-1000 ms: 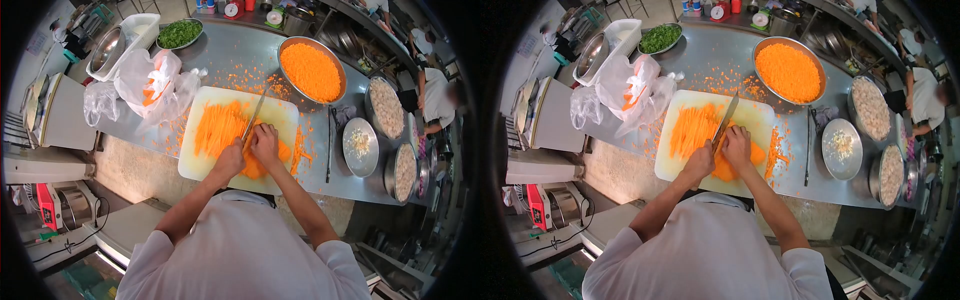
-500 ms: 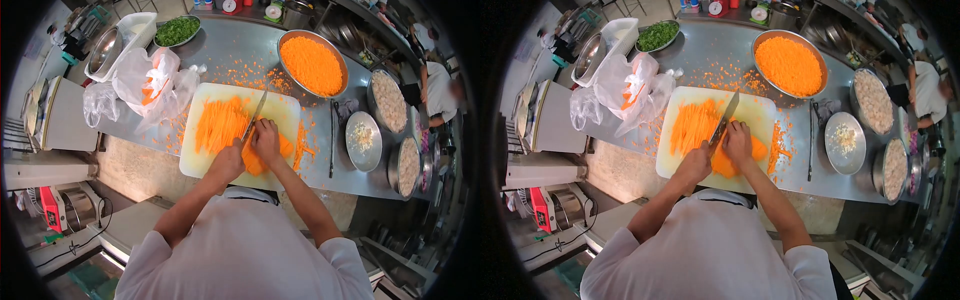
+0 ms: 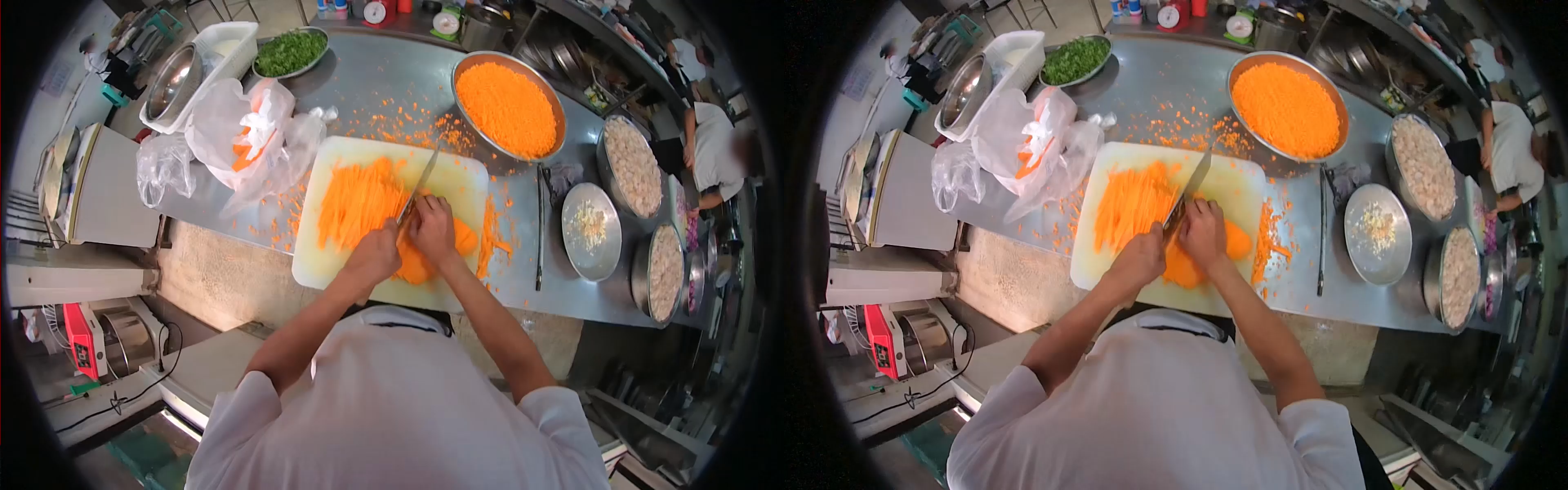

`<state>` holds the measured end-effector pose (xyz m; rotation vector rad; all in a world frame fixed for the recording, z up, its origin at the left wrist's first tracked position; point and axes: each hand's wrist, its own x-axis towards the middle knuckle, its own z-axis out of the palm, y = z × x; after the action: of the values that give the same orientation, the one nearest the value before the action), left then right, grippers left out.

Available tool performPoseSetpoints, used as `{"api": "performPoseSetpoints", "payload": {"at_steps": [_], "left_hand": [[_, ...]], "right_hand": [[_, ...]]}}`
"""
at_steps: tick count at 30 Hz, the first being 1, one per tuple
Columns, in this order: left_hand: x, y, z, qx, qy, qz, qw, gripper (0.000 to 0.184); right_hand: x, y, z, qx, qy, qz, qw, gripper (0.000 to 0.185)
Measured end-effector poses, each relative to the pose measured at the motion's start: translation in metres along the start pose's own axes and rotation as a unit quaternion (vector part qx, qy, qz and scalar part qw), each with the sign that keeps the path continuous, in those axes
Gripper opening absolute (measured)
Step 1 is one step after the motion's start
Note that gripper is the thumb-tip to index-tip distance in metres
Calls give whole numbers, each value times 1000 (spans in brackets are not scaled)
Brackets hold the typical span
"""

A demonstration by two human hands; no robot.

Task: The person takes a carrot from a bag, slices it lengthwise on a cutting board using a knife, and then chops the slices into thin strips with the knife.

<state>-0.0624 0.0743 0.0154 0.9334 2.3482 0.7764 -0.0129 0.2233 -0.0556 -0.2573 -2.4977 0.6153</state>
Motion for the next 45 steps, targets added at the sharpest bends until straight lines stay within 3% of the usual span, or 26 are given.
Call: {"api": "performPoseSetpoints", "payload": {"at_steps": [3,7,13,22,25,30,37,40,45], "left_hand": [[-18,14,-15,-17,8,1,1000,21],[1,-3,13,26,20,16,999,21],[-14,12,-9,-31,-23,-24,999,24],[3,-18,23,-11,36,25,999,21],[2,-12,18,-21,37,25,999,22],[-13,19,-18,4,-17,-4,1000,25],[-3,7,0,37,-5,3,999,23],[-14,15,-15,7,-61,-25,998,21],[5,-11,15,22,0,15,1000,20]], "right_hand": [[2,-3,0,-2,3,12,1000,15],[3,2,1,-12,-10,13,1000,17],[3,-3,0,-3,22,16,1000,11],[3,7,-8,70,13,40,997,11],[1,4,-8,-6,-36,38,999,15],[1,1,-10,-23,-35,27,999,21],[1,0,-9,-19,-29,32,999,23],[0,-1,-9,-29,-55,50,997,26],[-1,4,-5,-24,-32,35,999,22]]}}
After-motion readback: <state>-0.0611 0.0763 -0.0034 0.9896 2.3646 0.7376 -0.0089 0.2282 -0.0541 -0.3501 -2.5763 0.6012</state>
